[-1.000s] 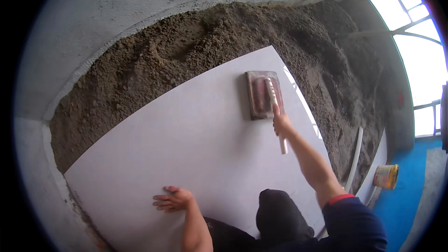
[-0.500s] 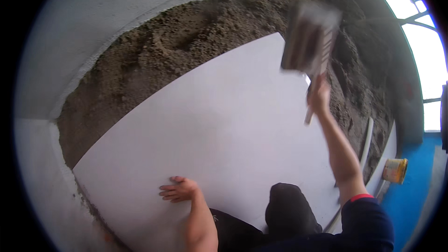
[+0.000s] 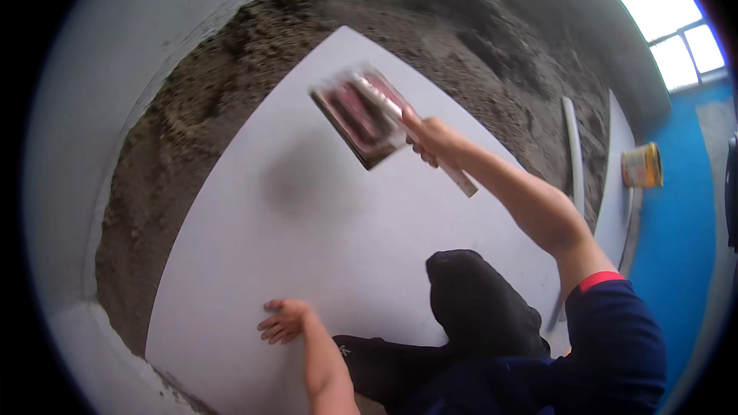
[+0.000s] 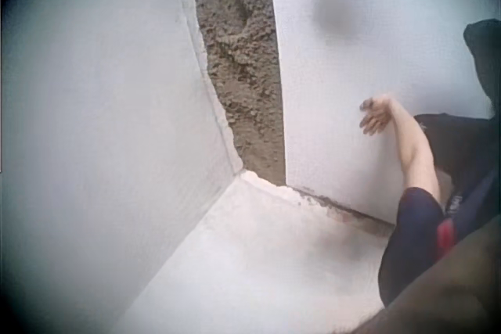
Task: The person assists another individual in lifting and placing a large floor tile onto a sand bed. The person then uses a wooden float to tap the tile into place and applies tape to the seams between tiles.
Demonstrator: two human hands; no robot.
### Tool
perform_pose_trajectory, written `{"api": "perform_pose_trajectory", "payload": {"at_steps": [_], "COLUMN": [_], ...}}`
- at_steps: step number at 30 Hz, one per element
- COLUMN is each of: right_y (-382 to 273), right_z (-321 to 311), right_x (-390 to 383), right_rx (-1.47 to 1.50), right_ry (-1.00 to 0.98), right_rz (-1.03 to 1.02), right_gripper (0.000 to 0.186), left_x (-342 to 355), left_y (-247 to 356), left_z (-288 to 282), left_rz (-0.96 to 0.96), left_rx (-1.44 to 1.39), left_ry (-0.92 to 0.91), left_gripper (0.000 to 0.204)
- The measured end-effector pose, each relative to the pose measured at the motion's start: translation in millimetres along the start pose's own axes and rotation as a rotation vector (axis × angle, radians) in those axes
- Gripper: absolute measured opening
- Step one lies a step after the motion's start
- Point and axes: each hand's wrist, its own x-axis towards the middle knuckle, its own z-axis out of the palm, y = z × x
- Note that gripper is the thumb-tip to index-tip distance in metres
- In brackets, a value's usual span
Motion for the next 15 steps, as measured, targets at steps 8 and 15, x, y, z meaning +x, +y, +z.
{"api": "perform_pose_trajectory", "payload": {"at_steps": [8, 15], "right_y": [104, 241], "right_z": [-79, -29], "right_x": [-115, -54], "right_rx": [-0.021, 0.019], "right_ry": [0.544, 0.128], "right_rz": [-0.705, 0.371], "right_gripper": [0.059, 0.072], "left_x": [6, -9], "left_y": [-2, -9], "left_z": [10, 2], "left_rz": [0.000, 0.051], "left_rx": [0.018, 0.103], "left_ry": [0.088, 0.053], "left_gripper": [0.075, 0.075]}}
